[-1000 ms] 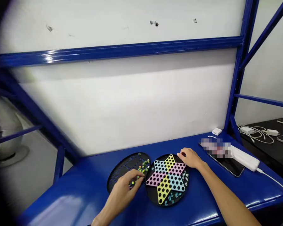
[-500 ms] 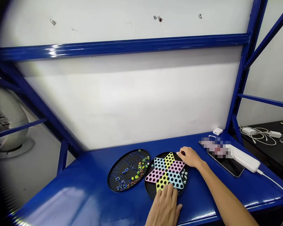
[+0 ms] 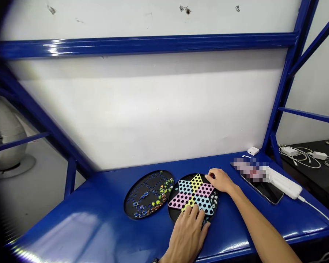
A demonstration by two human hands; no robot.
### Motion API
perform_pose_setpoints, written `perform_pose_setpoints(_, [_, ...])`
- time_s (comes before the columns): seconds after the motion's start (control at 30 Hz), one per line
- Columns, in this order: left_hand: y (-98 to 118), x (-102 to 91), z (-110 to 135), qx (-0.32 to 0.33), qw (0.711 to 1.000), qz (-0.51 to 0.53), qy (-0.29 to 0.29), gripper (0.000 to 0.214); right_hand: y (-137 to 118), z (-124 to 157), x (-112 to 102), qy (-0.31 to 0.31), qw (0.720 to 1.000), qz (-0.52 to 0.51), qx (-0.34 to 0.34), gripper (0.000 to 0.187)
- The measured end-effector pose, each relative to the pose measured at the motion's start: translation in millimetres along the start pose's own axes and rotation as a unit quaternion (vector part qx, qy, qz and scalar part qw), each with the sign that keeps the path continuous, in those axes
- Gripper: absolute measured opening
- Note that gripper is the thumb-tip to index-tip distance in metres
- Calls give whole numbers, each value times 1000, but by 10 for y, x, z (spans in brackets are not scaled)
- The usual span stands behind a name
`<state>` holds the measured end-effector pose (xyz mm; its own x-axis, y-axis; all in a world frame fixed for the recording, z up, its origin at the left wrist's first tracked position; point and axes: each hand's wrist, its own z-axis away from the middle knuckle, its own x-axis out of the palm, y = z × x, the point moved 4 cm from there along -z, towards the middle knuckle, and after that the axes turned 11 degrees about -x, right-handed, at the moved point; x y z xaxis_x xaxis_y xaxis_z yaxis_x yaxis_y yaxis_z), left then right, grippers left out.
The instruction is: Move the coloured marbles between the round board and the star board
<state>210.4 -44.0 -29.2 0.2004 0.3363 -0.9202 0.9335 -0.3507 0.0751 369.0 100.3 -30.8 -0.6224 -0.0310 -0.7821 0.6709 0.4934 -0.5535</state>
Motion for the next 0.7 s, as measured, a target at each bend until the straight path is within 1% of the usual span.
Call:
perform_pose_setpoints(0.17, [75, 38, 42, 12, 1000, -24, -9, 21, -16, 3, -9, 2, 1000, 11, 7, 34])
perform_pose_setpoints(0.3, [145, 67, 50, 50, 998, -25, -35, 17, -39, 14, -19, 1, 1000, 14, 12, 34])
perform_pose_setpoints(0.4, [135, 40, 15, 79, 995, -27, -54, 16, -42, 14, -21, 1, 1000, 11, 10, 33])
perform_pose_setpoints(0.5, [70, -22, -83, 148, 985, -5, -86, 14, -31, 7, -17, 2, 1000, 11, 12, 33])
perform_pose_setpoints(0.6, [-12, -70, -200, 240, 963, 15, -119, 13, -15, 4, -9, 1, 1000, 10, 14, 31])
perform_pose_setpoints(0.67, [-51, -79, -254, 277, 952, 20, -132, 15, -5, 5, -7, 3, 1000, 9, 12, 31])
perform_pose_setpoints(0.7, [-61, -80, -269, 284, 949, 23, -133, 15, 0, 7, -7, 4, 1000, 9, 12, 31])
